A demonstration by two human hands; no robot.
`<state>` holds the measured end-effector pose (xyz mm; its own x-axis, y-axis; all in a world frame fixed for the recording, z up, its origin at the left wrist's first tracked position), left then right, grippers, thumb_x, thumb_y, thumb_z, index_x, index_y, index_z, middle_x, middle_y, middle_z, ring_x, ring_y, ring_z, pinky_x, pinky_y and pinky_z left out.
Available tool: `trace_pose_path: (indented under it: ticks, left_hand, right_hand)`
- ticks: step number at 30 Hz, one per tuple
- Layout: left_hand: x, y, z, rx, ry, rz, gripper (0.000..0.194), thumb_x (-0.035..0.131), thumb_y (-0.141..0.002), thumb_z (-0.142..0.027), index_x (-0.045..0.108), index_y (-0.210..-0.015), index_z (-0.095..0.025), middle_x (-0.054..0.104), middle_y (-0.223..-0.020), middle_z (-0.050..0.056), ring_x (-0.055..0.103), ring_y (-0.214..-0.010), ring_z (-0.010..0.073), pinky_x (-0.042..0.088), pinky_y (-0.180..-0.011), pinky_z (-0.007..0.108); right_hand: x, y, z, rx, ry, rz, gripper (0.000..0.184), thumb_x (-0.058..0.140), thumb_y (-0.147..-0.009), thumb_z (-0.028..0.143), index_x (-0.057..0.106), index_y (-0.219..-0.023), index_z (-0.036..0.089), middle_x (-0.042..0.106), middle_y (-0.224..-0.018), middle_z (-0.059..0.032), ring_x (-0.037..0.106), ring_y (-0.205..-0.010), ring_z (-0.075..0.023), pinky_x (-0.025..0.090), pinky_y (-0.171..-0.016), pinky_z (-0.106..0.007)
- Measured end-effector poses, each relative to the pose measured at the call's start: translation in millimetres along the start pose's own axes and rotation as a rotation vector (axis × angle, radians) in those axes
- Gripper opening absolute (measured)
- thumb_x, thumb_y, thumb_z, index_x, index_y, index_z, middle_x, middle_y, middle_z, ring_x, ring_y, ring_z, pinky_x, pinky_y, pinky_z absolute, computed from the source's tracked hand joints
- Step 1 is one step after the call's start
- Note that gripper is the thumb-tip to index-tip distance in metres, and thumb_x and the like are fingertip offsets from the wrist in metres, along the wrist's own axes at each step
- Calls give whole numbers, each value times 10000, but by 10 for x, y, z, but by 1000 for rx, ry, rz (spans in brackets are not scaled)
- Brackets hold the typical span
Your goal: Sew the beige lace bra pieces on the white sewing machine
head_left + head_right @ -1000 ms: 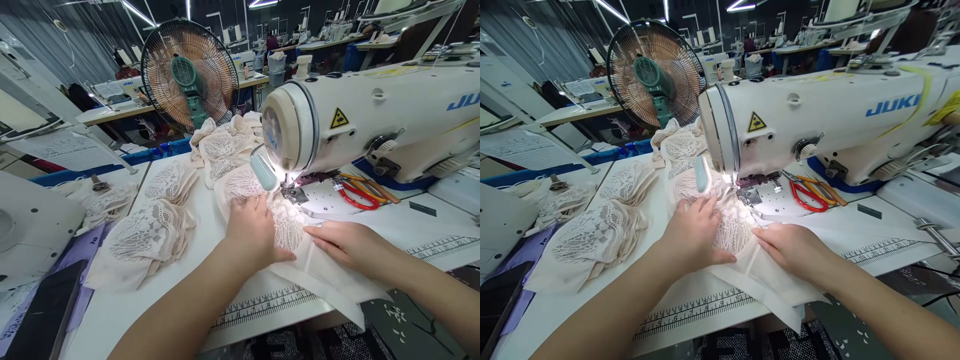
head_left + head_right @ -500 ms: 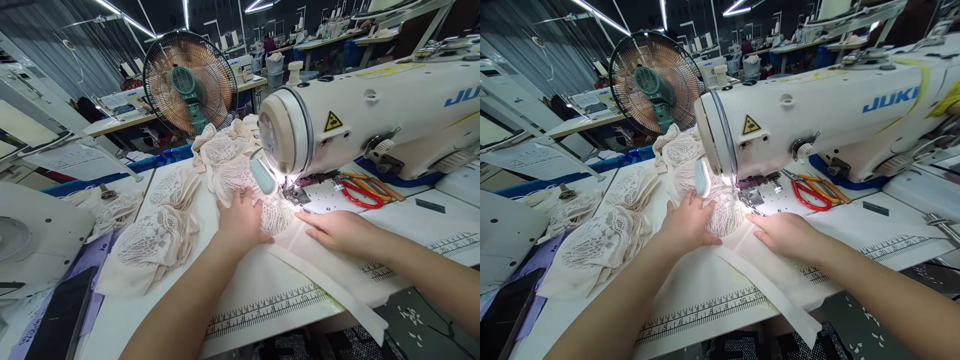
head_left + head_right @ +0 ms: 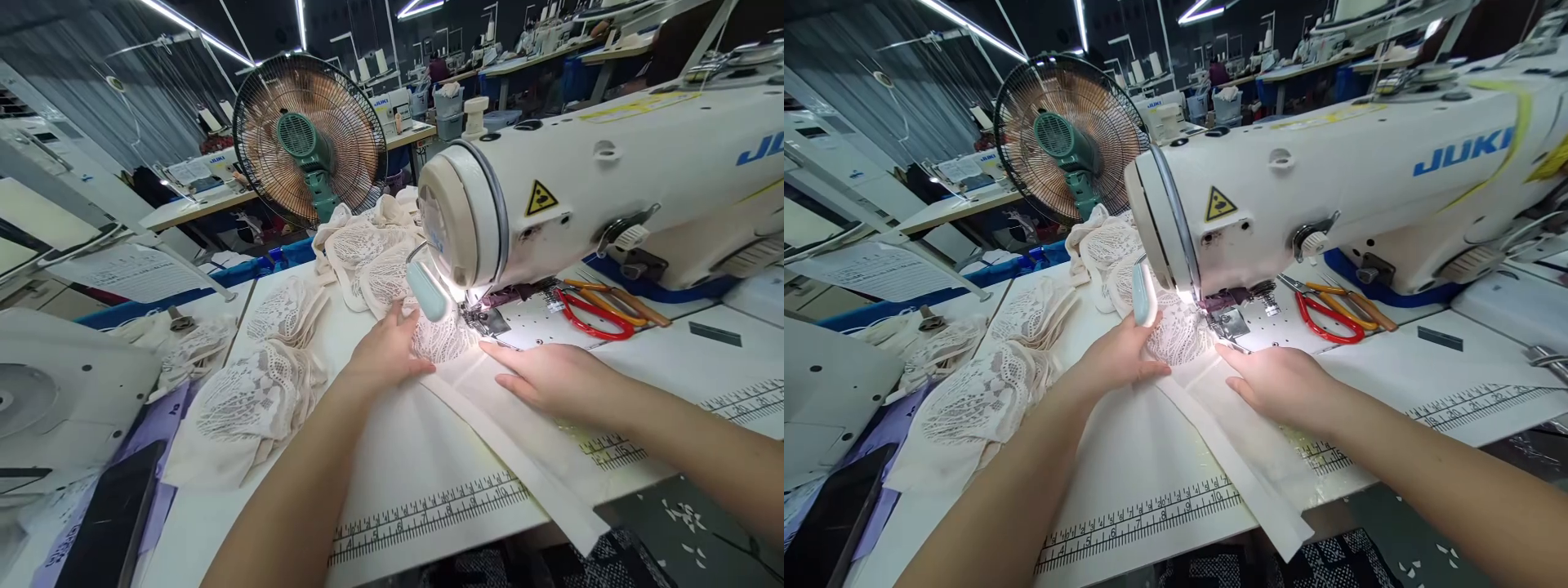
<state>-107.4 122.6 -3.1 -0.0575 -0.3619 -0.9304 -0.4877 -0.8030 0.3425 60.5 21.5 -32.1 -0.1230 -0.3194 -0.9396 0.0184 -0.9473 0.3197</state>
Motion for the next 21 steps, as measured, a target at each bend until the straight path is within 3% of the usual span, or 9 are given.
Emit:
trace_pose_path:
  ticks: [11, 21]
  left_hand:
    - [-17, -84, 94, -9, 81, -72, 836, 595, -727, -501, 230, -1434, -244, 286, -1469, 117, 423, -1246, 323, 442, -870, 351]
    - [-29, -120, 155, -41, 159, -197, 766, 611, -731, -474, 312, -1392, -230, 393, -1412, 102, 447, -1234, 293, 421, -935, 366]
  right_hand:
    - [1, 16, -13, -29, -33, 3, 482, 339, -894, 357, 406, -1365, 278, 703, -885, -65, 634, -810, -266, 339, -553, -287]
    - [23, 22, -40, -65, -72, -26, 465, 360, -887, 357, 440, -1342, 296, 708, -902, -60, 639, -806, -269, 400, -588, -319]
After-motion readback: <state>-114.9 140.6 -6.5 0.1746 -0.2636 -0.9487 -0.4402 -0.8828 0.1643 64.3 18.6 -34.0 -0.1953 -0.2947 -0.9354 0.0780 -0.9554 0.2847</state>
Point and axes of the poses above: each hand's wrist, its own y-axis away from the middle knuckle, its own x-axis out of the palm, z = x × y, the point moved 5 cm from there along -y, towards the middle knuckle
